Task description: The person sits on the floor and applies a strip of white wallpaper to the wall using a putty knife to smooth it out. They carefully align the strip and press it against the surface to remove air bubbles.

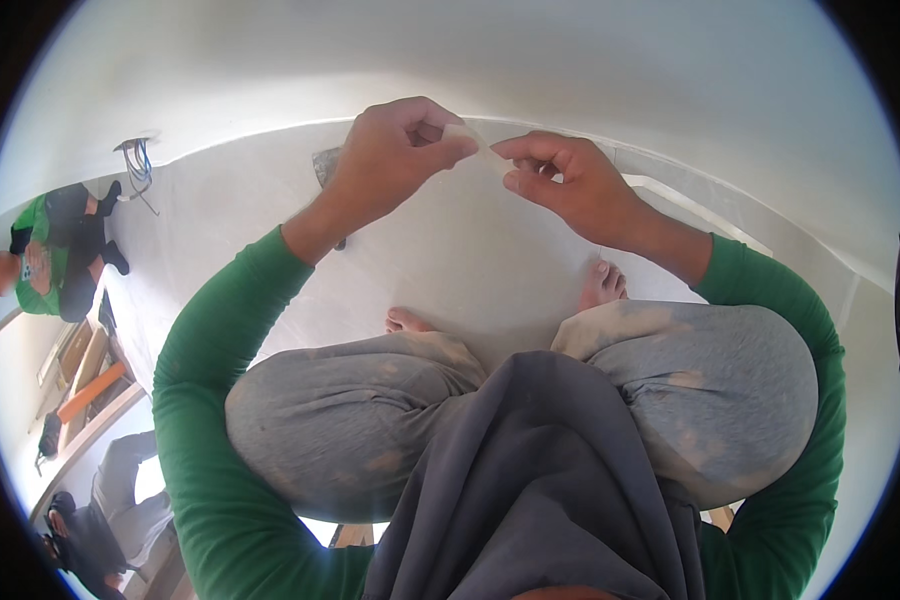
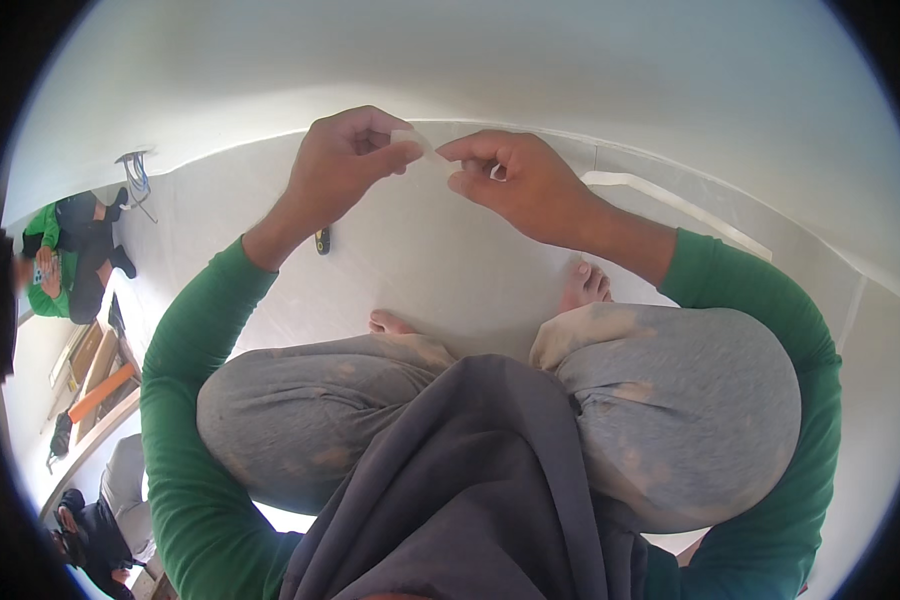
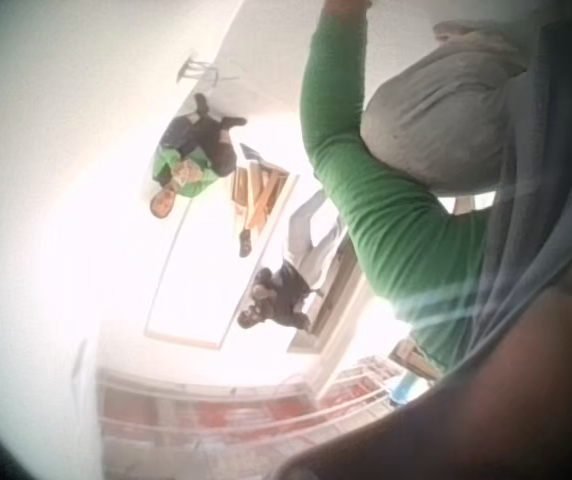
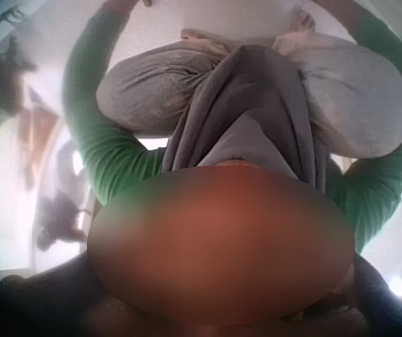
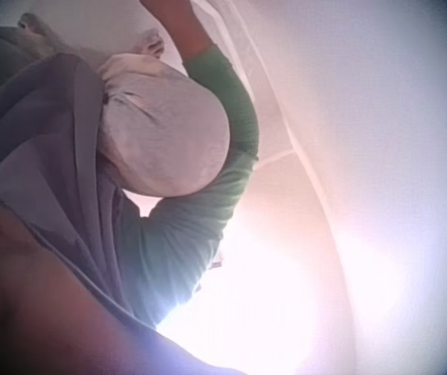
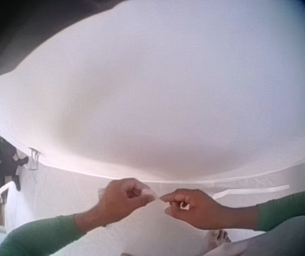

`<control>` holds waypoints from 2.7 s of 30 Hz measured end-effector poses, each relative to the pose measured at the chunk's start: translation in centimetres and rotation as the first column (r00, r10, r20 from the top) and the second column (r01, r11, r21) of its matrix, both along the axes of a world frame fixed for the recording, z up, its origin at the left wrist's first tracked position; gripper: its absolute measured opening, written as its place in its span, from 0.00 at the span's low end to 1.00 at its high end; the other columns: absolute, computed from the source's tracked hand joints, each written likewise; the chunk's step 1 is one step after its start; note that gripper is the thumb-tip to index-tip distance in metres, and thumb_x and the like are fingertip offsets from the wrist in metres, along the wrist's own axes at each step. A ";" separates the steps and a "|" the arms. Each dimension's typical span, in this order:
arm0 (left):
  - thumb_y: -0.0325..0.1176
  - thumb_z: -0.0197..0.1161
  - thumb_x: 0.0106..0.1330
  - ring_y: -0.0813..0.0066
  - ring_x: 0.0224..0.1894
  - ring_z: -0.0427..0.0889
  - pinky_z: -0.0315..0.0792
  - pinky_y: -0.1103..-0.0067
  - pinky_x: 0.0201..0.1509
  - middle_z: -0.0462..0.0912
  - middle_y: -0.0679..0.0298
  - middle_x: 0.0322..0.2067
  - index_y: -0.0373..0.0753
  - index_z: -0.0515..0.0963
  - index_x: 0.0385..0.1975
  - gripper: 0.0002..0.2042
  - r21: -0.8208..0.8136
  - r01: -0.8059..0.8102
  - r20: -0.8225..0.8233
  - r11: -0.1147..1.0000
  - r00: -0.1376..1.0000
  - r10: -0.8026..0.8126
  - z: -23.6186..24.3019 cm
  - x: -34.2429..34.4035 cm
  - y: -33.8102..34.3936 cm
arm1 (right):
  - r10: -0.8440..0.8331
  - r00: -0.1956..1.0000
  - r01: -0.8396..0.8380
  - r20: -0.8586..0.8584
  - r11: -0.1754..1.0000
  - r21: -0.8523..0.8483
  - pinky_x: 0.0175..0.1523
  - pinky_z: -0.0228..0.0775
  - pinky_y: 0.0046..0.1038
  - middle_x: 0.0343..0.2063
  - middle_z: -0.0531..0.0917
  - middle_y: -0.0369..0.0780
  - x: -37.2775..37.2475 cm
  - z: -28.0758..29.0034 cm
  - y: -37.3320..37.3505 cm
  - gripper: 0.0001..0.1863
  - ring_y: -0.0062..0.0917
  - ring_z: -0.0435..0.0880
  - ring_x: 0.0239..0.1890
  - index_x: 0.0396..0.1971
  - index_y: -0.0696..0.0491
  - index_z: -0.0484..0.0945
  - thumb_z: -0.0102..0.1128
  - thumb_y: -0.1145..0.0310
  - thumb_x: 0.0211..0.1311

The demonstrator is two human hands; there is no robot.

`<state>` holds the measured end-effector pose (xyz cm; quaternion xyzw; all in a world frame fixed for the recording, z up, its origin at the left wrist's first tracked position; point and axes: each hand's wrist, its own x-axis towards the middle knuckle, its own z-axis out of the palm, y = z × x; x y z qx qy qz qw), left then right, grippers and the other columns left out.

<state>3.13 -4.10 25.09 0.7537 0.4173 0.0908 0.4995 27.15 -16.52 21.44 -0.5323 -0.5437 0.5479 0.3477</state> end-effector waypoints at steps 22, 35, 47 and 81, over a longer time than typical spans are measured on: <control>0.29 0.74 0.73 0.77 0.35 0.86 0.81 0.79 0.41 0.89 0.63 0.39 0.36 0.83 0.62 0.19 0.263 0.159 0.181 0.952 0.961 -0.211 -0.5 0.1 -2.6 | -0.059 0.861 -0.090 -0.505 0.960 -0.265 0.66 0.75 0.26 0.55 0.88 0.38 -0.1 1.3 0.4 0.26 0.18 0.85 0.56 0.73 0.58 0.77 0.56 0.68 0.79; 0.31 0.74 0.73 0.75 0.47 0.91 0.84 0.79 0.50 0.90 0.59 0.45 0.31 0.77 0.63 0.22 -0.075 -0.003 0.137 0.997 0.990 0.014 0.9 0.8 -3.4 | 0.022 0.948 -0.055 -0.318 0.994 -0.093 0.56 0.74 0.23 0.45 0.86 0.32 -0.4 -0.4 0.1 0.25 0.15 0.81 0.46 0.72 0.58 0.77 0.62 0.67 0.80; 0.26 0.77 0.64 0.71 0.36 0.88 0.84 0.76 0.41 0.89 0.64 0.37 0.42 0.88 0.47 0.12 0.476 0.209 0.059 0.854 0.961 -0.269 0.9 0.2 -2.7 | -0.040 0.992 0.011 -0.118 0.973 -0.230 0.52 0.78 0.26 0.40 0.91 0.38 -0.2 0.9 0.4 0.20 0.19 0.87 0.44 0.52 0.61 0.89 0.76 0.60 0.71; 0.30 0.79 0.66 0.72 0.40 0.91 0.83 0.77 0.43 0.86 0.60 0.41 0.34 0.81 0.44 0.14 -0.062 -0.053 0.215 0.997 0.975 0.065 0.6 0.9 -3.4 | -0.066 0.964 0.029 -0.259 0.989 -0.144 0.50 0.80 0.23 0.46 0.89 0.36 -0.5 1.6 0.2 0.22 0.15 0.88 0.42 0.64 0.60 0.84 0.67 0.74 0.72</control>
